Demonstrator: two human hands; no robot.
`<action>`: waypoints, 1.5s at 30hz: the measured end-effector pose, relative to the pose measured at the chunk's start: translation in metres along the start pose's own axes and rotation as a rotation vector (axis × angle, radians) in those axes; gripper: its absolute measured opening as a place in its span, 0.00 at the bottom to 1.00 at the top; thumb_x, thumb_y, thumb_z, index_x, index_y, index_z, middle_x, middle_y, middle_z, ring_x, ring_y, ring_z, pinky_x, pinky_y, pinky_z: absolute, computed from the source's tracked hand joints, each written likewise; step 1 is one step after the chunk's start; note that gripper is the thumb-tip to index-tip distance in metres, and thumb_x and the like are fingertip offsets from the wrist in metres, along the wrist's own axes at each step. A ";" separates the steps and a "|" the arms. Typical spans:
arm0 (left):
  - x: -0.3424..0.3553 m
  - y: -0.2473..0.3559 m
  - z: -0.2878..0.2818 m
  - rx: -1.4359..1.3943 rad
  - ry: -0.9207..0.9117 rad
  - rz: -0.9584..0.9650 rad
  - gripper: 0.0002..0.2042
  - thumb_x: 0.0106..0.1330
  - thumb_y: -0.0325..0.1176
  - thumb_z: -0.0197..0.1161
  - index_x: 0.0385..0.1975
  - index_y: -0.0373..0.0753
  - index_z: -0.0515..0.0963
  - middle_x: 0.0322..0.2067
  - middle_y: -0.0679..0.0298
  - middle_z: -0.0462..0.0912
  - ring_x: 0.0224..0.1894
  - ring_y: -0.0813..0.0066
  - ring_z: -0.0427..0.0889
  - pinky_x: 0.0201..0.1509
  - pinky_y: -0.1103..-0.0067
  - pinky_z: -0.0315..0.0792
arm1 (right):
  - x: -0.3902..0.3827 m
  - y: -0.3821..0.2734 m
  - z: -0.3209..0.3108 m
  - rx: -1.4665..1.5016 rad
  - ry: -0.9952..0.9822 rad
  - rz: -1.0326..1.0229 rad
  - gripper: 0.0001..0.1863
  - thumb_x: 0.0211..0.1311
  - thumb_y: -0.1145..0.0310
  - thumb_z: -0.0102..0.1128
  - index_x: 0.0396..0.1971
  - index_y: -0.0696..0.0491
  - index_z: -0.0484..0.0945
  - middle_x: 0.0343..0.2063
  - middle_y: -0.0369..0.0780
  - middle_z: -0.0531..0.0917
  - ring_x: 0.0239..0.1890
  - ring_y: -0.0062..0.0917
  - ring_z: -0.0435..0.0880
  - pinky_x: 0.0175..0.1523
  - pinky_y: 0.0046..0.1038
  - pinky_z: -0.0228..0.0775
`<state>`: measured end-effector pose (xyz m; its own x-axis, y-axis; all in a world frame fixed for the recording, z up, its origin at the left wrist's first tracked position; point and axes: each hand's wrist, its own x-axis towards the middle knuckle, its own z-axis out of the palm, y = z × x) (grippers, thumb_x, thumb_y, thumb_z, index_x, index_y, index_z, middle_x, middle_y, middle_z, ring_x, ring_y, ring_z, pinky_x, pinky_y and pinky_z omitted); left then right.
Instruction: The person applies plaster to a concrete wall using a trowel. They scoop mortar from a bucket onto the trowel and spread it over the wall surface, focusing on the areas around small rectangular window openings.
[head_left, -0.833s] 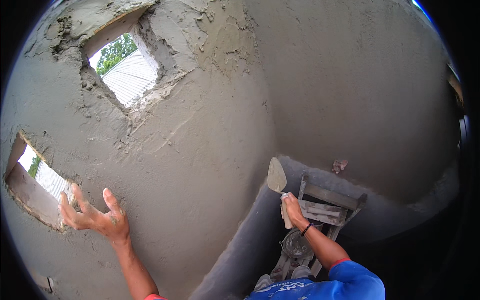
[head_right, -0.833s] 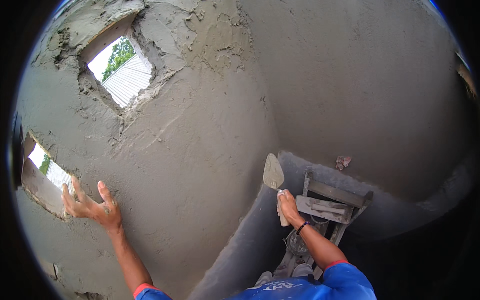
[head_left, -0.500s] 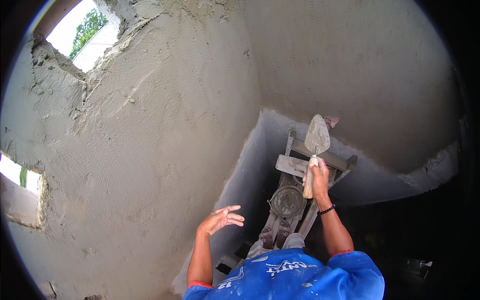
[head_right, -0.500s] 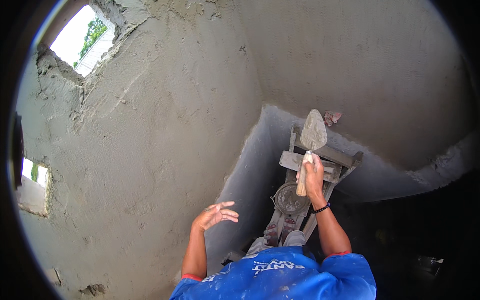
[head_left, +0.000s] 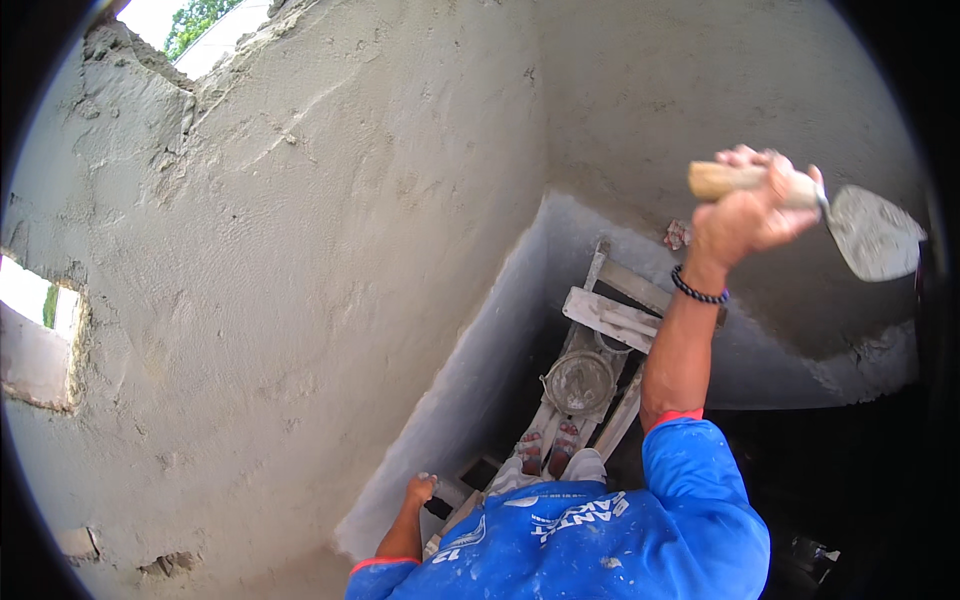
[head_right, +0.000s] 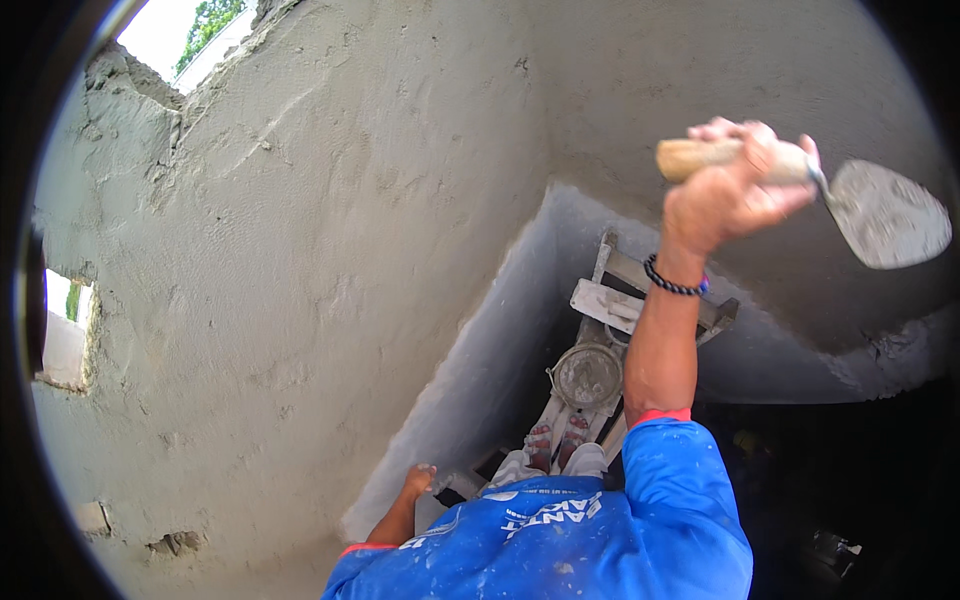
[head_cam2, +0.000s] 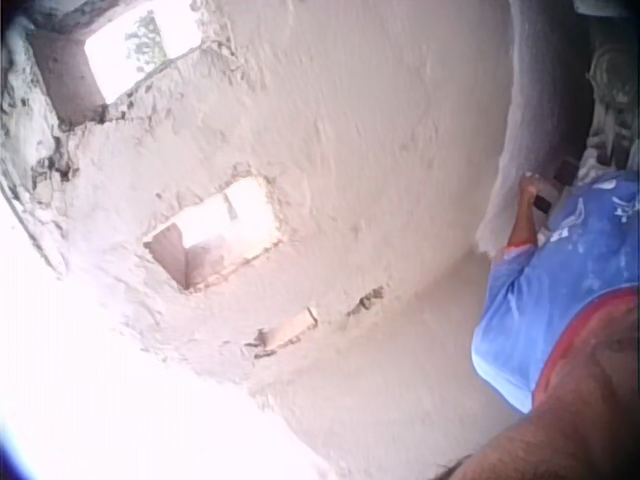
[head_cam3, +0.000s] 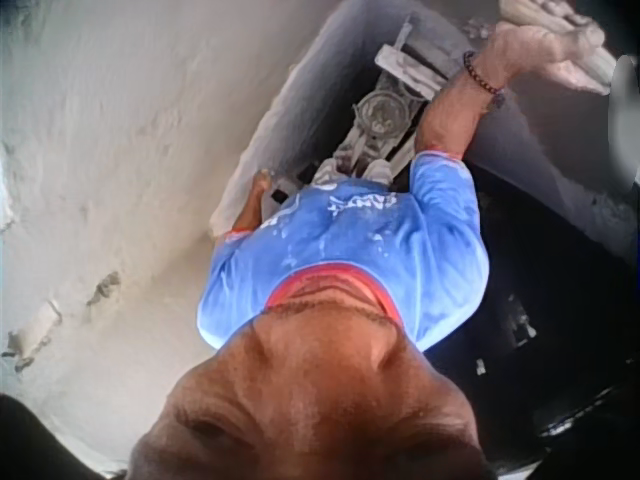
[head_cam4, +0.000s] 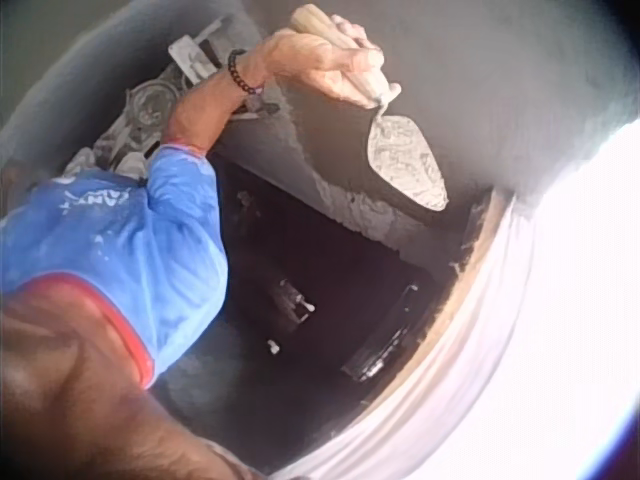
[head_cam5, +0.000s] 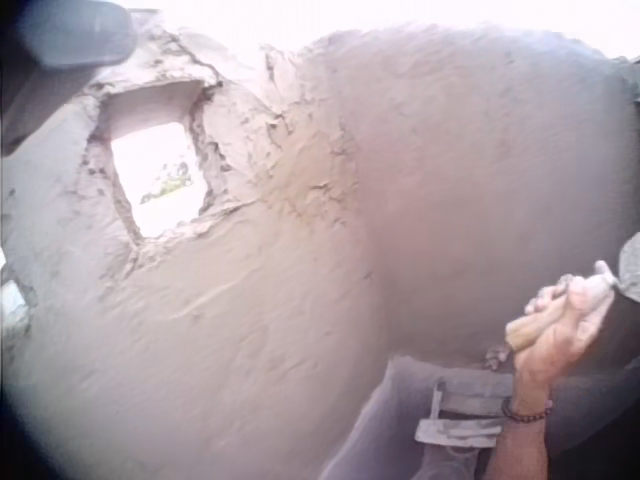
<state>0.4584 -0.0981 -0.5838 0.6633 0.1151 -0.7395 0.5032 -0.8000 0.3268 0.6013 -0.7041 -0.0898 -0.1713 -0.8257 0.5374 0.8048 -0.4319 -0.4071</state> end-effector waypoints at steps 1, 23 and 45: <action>0.004 -0.006 0.008 -0.228 -0.128 -0.125 0.23 0.63 0.41 0.63 0.54 0.34 0.74 0.41 0.57 0.81 0.42 0.68 0.81 0.39 0.74 0.78 | -0.019 0.026 0.020 -0.061 -0.108 0.104 0.21 0.63 0.75 0.54 0.52 0.52 0.57 0.28 0.41 0.73 0.22 0.27 0.76 0.25 0.29 0.73; -0.008 -0.001 0.062 -0.222 -0.283 -0.220 0.21 0.69 0.34 0.55 0.58 0.29 0.67 0.43 0.52 0.80 0.39 0.67 0.82 0.42 0.76 0.77 | -0.367 0.035 -0.624 -1.450 -0.593 2.005 0.14 0.62 0.63 0.57 0.41 0.57 0.75 0.17 0.39 0.76 0.13 0.25 0.74 0.15 0.31 0.65; -0.003 -0.057 0.060 -0.189 -0.214 -0.319 0.19 0.69 0.31 0.54 0.57 0.30 0.66 0.39 0.54 0.82 0.36 0.69 0.83 0.45 0.78 0.74 | -0.543 0.142 -0.719 -1.353 -0.313 1.377 0.17 0.62 0.58 0.57 0.39 0.58 0.75 0.31 0.50 0.84 0.30 0.37 0.86 0.28 0.34 0.77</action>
<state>0.3947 -0.0887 -0.6359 0.3381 0.1985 -0.9199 0.7704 -0.6198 0.1494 0.3997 -0.5781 -0.9703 0.3030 -0.7704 -0.5610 -0.6403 0.2714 -0.7186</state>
